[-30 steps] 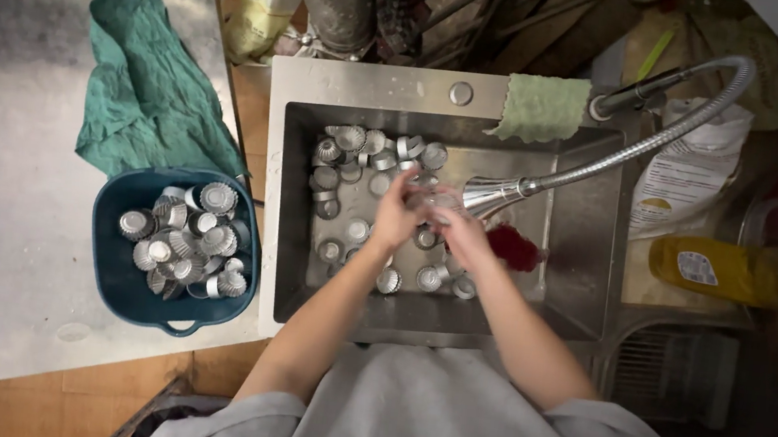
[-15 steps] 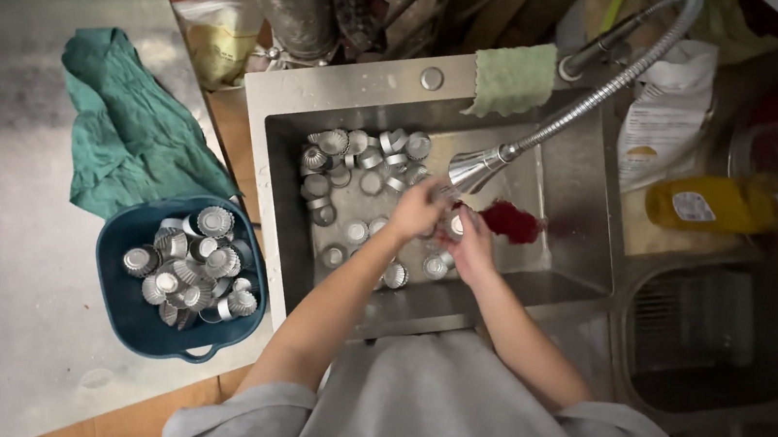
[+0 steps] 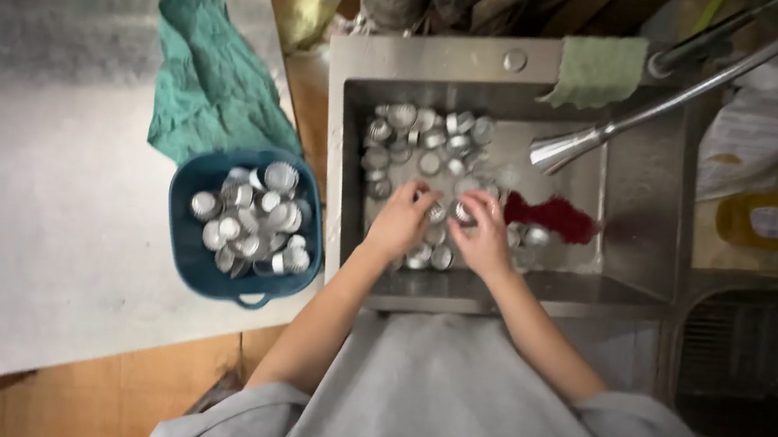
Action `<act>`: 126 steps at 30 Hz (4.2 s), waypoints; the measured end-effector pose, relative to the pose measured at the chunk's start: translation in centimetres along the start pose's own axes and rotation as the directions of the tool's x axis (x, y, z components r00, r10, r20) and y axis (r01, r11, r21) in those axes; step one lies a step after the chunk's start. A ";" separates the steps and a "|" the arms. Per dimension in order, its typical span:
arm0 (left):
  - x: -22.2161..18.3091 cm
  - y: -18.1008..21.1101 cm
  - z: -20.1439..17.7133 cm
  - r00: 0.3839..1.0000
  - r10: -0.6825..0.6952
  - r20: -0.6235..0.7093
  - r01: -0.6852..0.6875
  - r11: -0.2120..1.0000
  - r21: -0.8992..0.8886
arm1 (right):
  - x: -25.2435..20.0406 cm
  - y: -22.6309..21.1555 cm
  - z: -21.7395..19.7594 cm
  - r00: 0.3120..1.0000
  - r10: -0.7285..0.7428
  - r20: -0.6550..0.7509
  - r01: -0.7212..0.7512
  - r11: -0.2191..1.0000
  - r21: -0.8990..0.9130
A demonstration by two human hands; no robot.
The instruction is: The person is rinsing and washing small metal tart or cupcake molds in a sink.
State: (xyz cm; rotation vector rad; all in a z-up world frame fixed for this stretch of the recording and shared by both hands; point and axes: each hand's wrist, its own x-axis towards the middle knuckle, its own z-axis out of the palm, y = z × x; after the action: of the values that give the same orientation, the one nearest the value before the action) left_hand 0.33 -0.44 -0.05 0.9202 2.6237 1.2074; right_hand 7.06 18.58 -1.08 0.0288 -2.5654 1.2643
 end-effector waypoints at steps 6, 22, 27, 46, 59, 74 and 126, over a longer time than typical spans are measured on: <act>-3.7 -1.9 -2.4 0.958 0.013 -0.287 0.006 0.998 0.064 | -1.2 2.9 7.4 0.952 0.304 0.045 -0.301 0.891 0.339; -14.1 -2.6 -10.3 0.779 -0.290 -0.556 0.439 0.886 0.152 | 0.6 9.5 12.1 0.706 0.549 0.448 -0.407 0.832 -0.378; -12.0 -1.3 -8.3 0.799 -0.316 -0.512 0.380 0.925 0.022 | 1.9 5.0 14.3 0.463 0.584 0.666 -0.130 0.788 -0.601; 6.3 -3.7 10.1 0.511 -0.577 0.637 0.727 -0.106 -0.678 | 6.0 12.5 1.2 0.389 0.806 0.446 -0.794 0.049 0.606; 8.9 -2.4 15.2 0.690 -0.367 0.624 0.675 0.018 -0.737 | 1.7 14.8 -0.7 0.624 0.766 0.154 -0.638 0.385 0.667; 9.6 -0.9 9.3 0.636 -0.427 0.643 0.739 0.097 -0.667 | 5.5 14.4 1.6 0.672 0.740 0.030 -0.570 0.491 0.659; 14.3 -0.6 13.0 0.773 -0.399 0.493 0.634 0.528 -0.565 | 2.8 14.3 -6.4 0.570 0.642 0.512 -0.511 -0.212 0.833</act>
State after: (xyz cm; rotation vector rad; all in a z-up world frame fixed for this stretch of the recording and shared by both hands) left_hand -7.21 15.87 -7.20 0.1041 1.6942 1.5305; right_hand 3.95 32.67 -7.72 -1.1140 -0.9175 2.9552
